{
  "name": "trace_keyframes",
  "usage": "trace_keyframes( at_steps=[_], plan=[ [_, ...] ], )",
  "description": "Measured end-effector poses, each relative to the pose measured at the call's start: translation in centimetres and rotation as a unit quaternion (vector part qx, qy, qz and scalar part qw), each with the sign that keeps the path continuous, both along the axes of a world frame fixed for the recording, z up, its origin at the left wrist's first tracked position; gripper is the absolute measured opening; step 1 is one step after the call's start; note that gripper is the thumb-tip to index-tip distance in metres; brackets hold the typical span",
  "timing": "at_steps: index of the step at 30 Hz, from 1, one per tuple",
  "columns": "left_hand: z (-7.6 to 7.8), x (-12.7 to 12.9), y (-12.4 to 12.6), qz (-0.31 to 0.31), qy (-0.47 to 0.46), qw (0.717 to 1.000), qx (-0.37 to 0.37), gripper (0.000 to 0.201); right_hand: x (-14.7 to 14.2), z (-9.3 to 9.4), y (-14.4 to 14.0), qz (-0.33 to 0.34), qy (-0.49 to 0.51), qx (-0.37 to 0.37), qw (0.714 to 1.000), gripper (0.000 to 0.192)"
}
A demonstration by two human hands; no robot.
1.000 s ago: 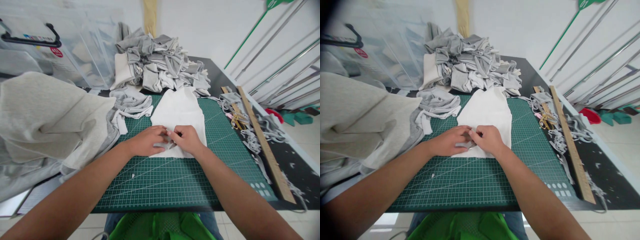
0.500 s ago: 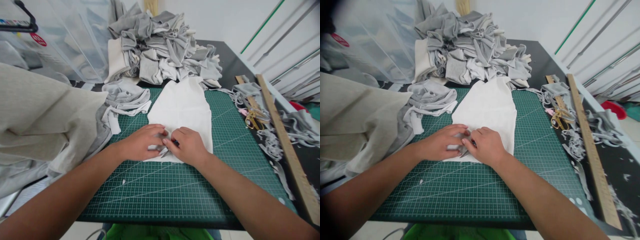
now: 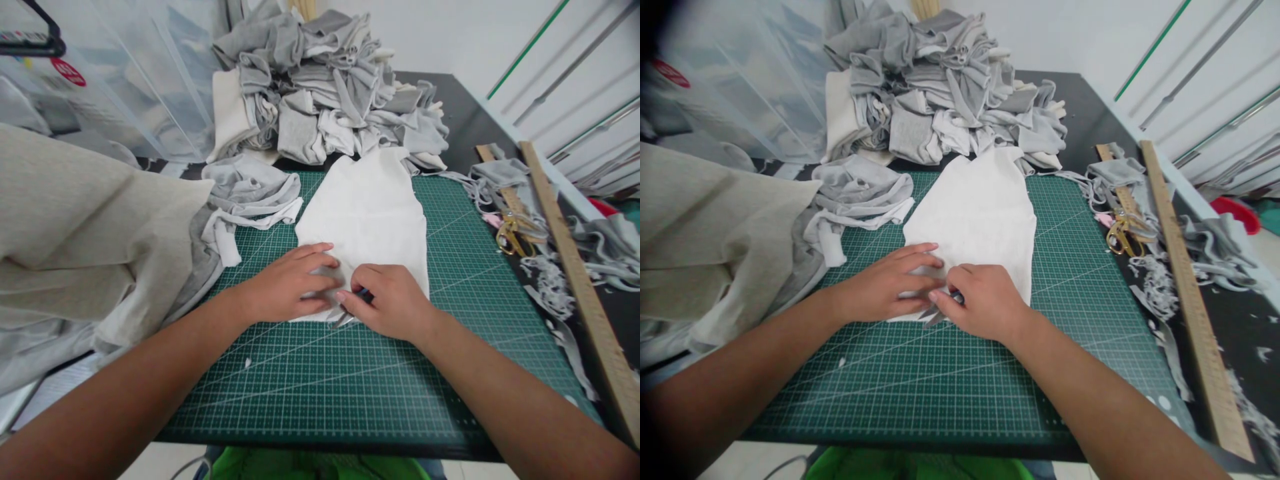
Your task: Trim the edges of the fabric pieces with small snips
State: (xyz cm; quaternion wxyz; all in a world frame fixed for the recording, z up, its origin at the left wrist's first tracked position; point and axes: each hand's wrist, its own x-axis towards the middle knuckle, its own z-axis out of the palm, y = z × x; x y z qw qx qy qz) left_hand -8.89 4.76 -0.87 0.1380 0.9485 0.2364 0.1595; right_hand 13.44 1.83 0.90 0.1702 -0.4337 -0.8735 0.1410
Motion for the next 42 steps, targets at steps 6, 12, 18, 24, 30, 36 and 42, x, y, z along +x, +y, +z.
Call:
trace_keyframes(
  at_steps=[6,12,18,24,30,36,42],
  plan=[
    [0.1,0.0,0.0,-0.004,0.009,1.000,-0.009,0.027,-0.3,-0.4,0.0,-0.027,-0.046,0.013,0.998,0.026],
    [0.0,-0.2,0.1,-0.012,0.004,1.000,0.003,0.029,-0.4,-0.4,-0.3,-0.041,-0.048,0.045,0.997,0.025],
    [-0.1,-0.2,0.0,-0.006,0.006,1.000,0.001,0.030,-0.4,-0.5,-0.1,-0.044,-0.080,0.043,0.995,0.025],
    [0.0,-0.1,0.1,-0.006,-0.007,1.000,-0.004,0.027,-0.4,-0.8,0.0,-0.028,-0.076,0.046,0.996,0.027],
    [0.1,-0.1,0.1,-0.010,-0.005,1.000,-0.010,0.027,-0.3,-0.9,0.0,-0.014,-0.067,0.053,0.996,0.027],
    [0.1,-0.1,0.1,-0.010,-0.015,1.000,-0.010,0.028,-0.3,-1.0,-0.1,0.001,-0.065,0.053,0.996,0.028],
    [-0.1,0.0,0.1,-0.009,-0.018,1.000,0.000,0.027,-0.3,-1.1,-0.1,0.012,-0.071,0.066,0.995,0.029]
  ],
)
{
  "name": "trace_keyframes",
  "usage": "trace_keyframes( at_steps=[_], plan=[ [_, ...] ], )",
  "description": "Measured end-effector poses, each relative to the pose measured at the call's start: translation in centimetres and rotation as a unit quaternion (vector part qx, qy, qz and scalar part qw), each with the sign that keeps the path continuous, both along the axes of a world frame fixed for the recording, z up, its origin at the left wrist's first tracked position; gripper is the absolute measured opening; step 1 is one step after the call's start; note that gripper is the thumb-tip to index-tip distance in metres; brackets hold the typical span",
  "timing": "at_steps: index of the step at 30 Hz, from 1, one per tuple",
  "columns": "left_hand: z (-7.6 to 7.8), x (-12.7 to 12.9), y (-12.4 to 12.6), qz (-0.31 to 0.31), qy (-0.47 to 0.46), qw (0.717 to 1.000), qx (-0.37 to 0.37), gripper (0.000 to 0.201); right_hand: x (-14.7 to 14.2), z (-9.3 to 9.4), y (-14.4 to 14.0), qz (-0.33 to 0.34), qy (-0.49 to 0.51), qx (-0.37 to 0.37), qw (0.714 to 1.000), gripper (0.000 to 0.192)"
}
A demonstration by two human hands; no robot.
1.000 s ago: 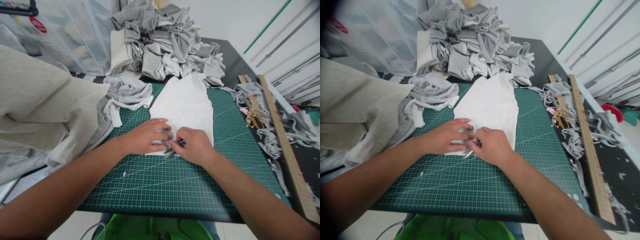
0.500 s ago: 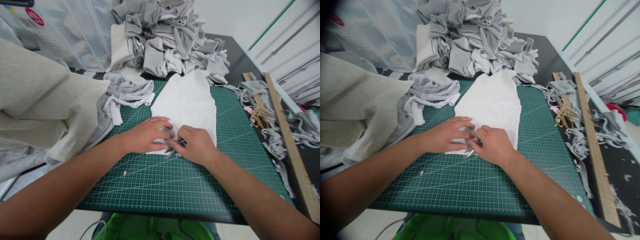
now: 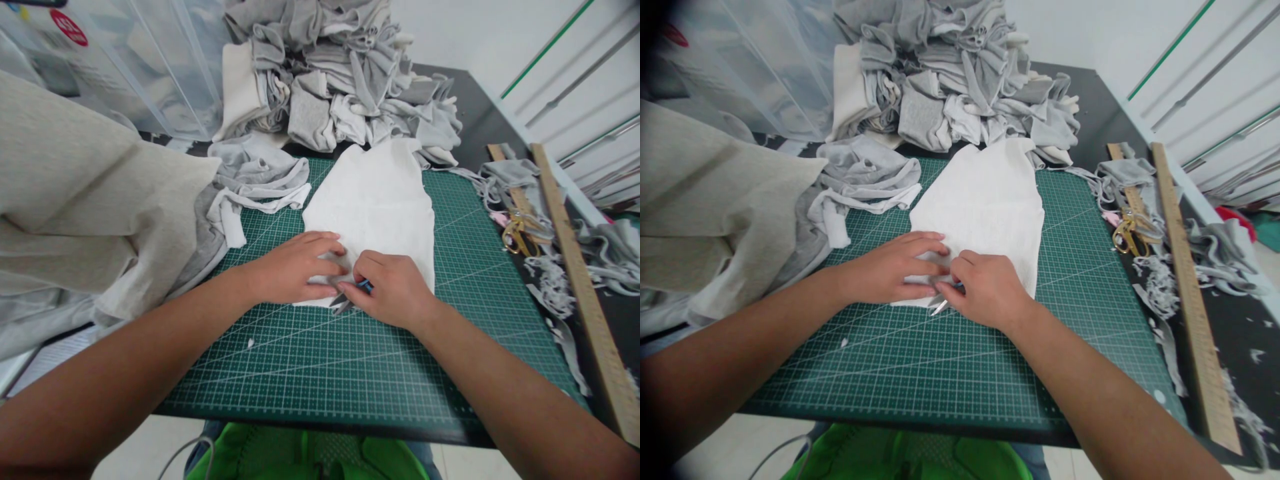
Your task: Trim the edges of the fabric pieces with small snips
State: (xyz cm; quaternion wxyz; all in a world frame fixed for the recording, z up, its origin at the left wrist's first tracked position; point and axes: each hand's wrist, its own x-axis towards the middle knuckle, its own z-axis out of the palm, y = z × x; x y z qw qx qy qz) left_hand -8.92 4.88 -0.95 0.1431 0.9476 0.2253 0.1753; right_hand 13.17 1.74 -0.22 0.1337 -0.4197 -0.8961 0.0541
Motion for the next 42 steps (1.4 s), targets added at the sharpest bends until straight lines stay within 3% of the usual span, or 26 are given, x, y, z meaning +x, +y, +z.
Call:
trace_keyframes(
  at_steps=[11,19,36,42],
  plan=[
    [0.0,-0.1,0.1,-0.008,-0.003,1.000,0.003,0.024,0.2,0.2,0.0,0.022,0.017,-0.017,0.999,0.030],
    [0.1,-0.1,0.1,-0.011,0.003,1.000,-0.007,0.028,0.9,1.3,0.8,0.136,0.005,-0.106,0.985,0.035],
    [0.2,-0.1,0.2,-0.015,-0.009,1.000,-0.013,0.031,0.0,1.6,-0.8,0.181,-0.033,-0.104,0.977,0.033],
    [0.3,0.0,0.2,-0.011,0.001,1.000,-0.015,0.031,0.2,1.0,-0.6,0.167,0.043,-0.094,0.980,0.036]
  ],
)
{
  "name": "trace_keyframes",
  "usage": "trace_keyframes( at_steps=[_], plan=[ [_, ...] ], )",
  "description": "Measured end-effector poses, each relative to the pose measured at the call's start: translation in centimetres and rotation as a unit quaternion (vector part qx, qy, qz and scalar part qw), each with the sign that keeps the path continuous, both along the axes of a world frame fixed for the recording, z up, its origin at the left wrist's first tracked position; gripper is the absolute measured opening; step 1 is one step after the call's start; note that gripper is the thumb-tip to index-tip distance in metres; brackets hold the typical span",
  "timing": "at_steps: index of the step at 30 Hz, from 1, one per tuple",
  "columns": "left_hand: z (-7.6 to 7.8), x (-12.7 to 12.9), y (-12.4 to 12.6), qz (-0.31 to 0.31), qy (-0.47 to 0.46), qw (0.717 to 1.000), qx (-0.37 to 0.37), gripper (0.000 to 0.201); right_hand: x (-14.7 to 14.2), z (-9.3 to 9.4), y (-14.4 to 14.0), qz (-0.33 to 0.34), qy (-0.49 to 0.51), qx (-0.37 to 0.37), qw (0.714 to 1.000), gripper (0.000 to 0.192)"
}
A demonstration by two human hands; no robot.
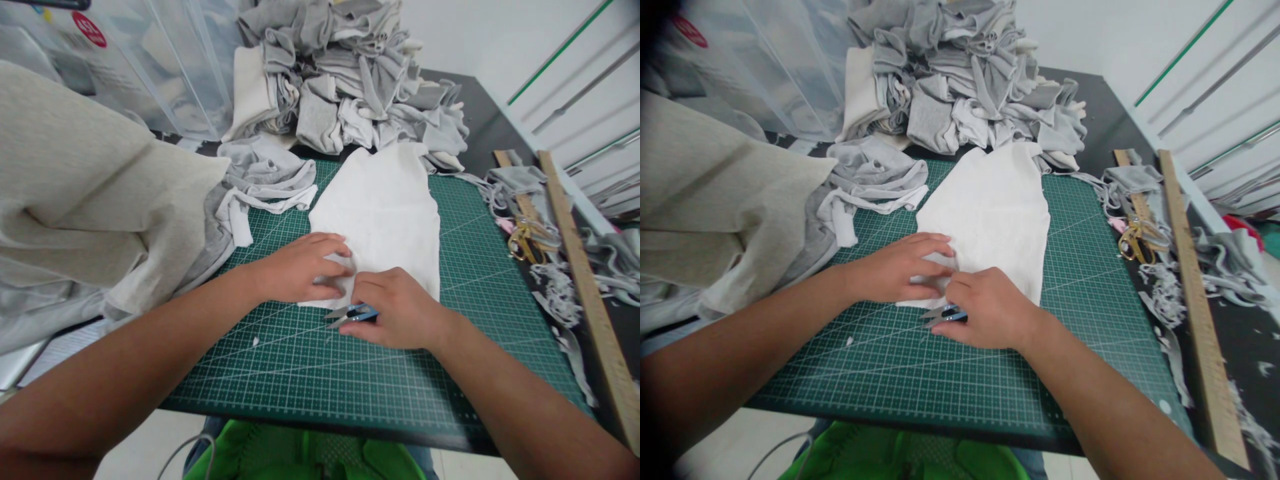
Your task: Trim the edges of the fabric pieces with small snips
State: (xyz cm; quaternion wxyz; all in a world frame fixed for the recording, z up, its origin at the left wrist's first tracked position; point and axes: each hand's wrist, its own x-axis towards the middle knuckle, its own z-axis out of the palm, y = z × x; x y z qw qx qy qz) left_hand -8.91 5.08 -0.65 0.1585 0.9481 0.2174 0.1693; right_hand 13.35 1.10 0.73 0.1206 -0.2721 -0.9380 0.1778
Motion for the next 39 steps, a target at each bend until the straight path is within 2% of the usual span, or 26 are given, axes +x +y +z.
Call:
trace_keyframes(
  at_steps=[6,39],
  plan=[
    [-0.02,-0.14,0.01,-0.003,0.002,1.000,0.004,0.029,0.61,-0.43,0.96,-0.048,-0.010,0.005,0.999,0.038],
    [-0.07,-0.06,0.01,-0.006,0.000,1.000,0.001,0.030,0.19,-0.13,0.91,-0.046,-0.033,-0.002,0.998,0.034]
  ],
)
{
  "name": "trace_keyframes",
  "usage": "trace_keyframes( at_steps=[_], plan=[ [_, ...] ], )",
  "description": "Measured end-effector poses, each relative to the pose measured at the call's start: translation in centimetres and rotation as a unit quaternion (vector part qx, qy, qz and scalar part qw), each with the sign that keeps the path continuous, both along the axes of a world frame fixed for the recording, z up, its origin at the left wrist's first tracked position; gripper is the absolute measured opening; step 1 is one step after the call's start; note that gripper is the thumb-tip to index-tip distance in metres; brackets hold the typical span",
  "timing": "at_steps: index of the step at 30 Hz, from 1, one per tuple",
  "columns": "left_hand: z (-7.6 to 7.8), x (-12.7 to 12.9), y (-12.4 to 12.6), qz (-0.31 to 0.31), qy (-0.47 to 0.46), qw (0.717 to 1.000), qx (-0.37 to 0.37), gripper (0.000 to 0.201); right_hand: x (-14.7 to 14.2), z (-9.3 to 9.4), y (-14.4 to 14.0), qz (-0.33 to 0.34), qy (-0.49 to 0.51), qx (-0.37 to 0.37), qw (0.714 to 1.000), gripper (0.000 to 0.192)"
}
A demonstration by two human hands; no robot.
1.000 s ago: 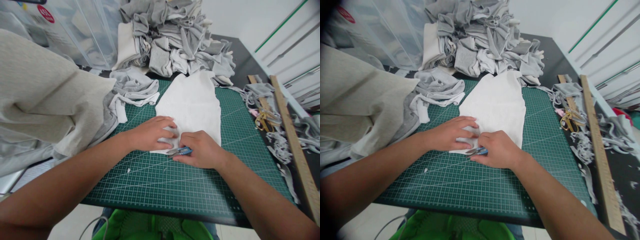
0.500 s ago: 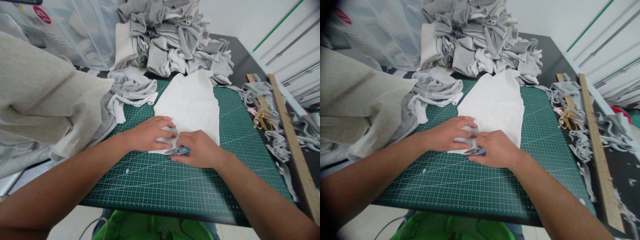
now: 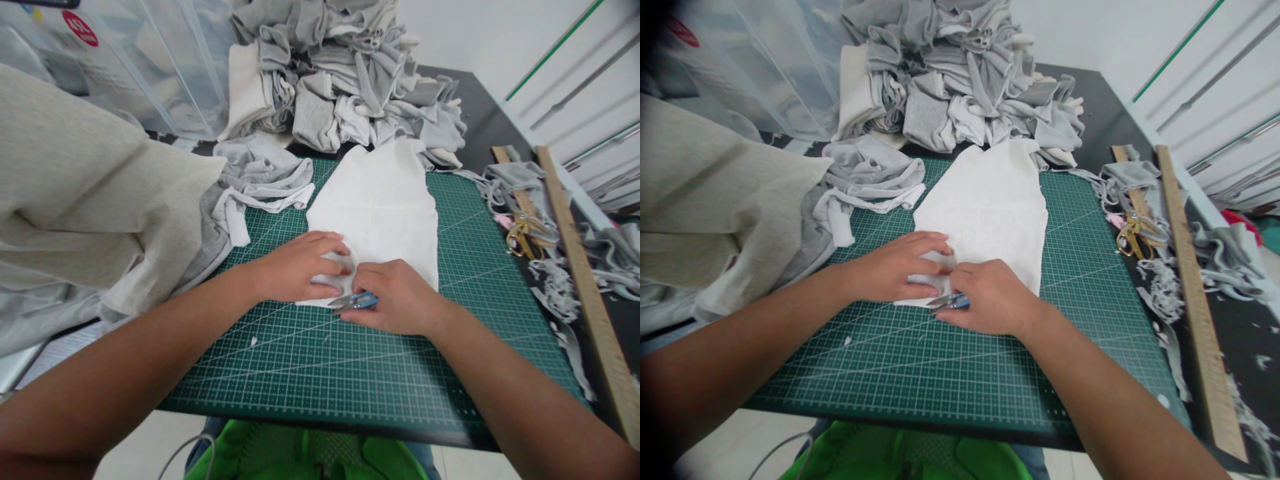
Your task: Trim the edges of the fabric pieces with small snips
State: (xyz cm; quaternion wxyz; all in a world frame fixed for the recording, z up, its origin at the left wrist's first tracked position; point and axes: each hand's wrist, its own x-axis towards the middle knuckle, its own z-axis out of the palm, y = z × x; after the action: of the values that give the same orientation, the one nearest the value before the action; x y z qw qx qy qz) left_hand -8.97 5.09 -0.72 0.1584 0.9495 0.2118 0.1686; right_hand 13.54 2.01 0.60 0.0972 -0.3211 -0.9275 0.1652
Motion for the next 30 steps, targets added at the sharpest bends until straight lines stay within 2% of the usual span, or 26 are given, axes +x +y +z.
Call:
trace_keyframes(
  at_steps=[12,30],
  plan=[
    [0.2,0.1,-0.1,0.006,0.000,1.000,-0.007,0.029,-0.2,-0.1,-0.5,0.028,0.004,0.040,0.999,0.032],
    [-0.2,0.1,0.0,0.014,0.001,1.000,-0.001,0.028,-1.0,-0.1,-0.4,0.013,-0.038,0.023,0.999,0.034]
  ],
)
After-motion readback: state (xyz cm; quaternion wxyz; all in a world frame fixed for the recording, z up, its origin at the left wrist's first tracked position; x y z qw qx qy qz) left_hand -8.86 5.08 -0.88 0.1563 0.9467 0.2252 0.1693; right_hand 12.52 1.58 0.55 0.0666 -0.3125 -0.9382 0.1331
